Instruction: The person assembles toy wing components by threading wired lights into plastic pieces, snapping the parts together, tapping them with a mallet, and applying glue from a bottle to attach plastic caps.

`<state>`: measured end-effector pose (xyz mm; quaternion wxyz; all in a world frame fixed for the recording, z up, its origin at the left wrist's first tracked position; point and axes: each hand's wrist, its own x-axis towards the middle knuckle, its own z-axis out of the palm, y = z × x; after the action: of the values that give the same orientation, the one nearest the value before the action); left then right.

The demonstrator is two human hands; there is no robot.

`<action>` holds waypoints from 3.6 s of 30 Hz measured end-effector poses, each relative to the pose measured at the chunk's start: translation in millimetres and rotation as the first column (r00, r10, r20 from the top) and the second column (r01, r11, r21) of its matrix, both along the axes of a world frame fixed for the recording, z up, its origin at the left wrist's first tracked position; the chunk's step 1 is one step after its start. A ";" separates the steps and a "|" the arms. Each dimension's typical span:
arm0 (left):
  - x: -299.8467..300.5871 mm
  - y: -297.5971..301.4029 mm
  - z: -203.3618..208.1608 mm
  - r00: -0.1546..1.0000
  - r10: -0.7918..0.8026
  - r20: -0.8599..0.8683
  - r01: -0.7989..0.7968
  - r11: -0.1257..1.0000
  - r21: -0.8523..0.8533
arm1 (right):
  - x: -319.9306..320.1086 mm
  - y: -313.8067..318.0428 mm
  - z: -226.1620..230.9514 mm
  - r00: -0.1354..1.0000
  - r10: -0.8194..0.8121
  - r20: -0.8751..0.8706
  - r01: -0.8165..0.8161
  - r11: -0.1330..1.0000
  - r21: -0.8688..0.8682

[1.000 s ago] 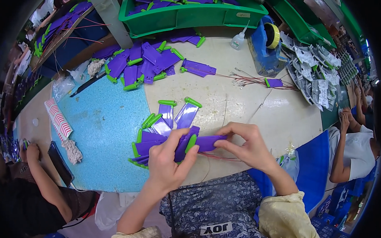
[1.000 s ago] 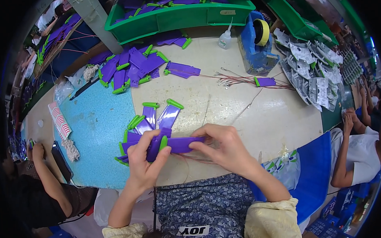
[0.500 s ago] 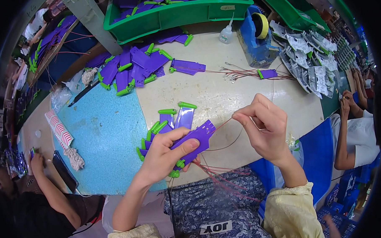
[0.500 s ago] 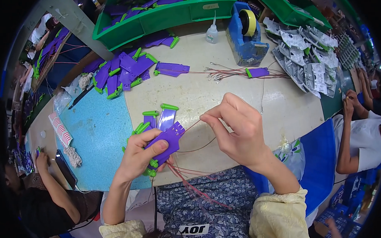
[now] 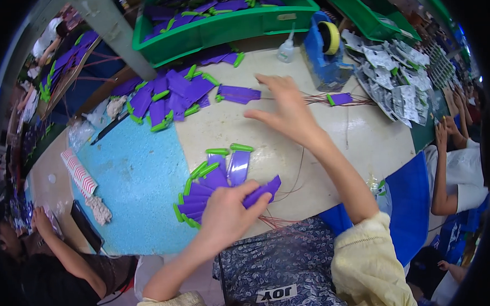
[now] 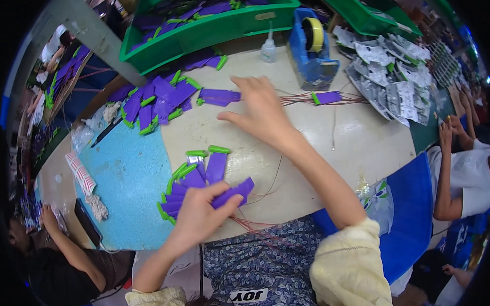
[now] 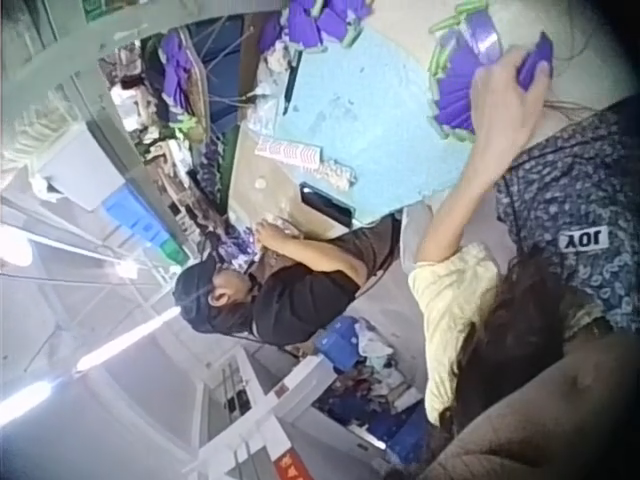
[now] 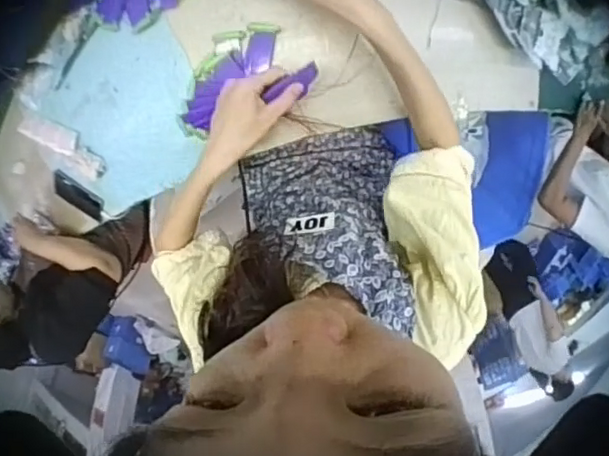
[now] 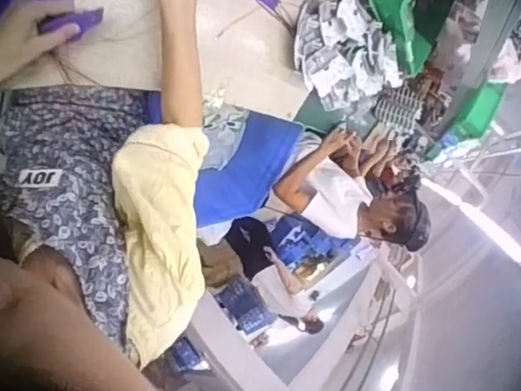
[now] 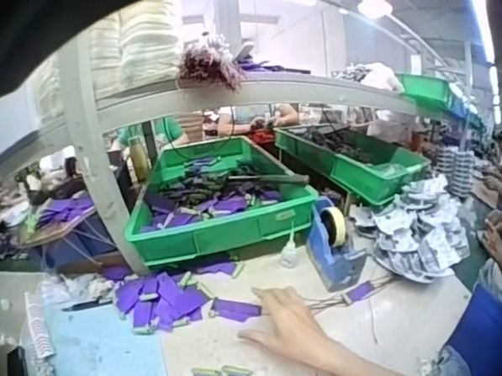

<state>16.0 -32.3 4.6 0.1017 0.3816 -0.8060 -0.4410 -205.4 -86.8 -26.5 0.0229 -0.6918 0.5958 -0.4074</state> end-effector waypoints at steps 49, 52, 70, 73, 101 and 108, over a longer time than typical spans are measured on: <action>21.6 -10.5 -15.4 0.919 -0.387 0.070 0.371 0.792 -0.485 | -5.0 103.9 2.0 0.987 0.150 -0.061 -0.149 0.989 0.018; 13.0 -6.0 -16.9 0.918 -0.395 0.035 0.356 0.782 -0.512 | 4.0 107.8 -9.2 0.989 0.136 0.061 -0.140 0.989 0.055; -62.3 -26.1 -13.9 0.922 -0.003 -0.388 -0.196 0.859 -0.472 | -23.9 113.4 22.2 0.738 -0.238 0.631 -0.098 0.888 0.449; -74.9 1.4 -6.7 0.884 -0.066 -0.463 -0.012 0.987 -0.163 | -18.5 125.6 33.5 0.721 -0.122 0.682 -0.159 0.929 0.334; -37.3 35.8 1.1 0.844 0.494 -0.208 0.009 0.375 0.927 | 8.8 183.8 78.9 0.919 0.237 0.316 -0.330 0.900 0.285; -38.2 54.0 -6.0 0.833 0.457 -0.311 -0.064 0.639 0.767 | -0.9 164.8 62.9 0.966 0.011 0.259 -0.090 0.951 0.295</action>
<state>-22.1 21.7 -1.4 0.2017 0.3846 -0.4444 -0.7836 -206.3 78.1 36.4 0.2159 -0.6370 0.6256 -0.3954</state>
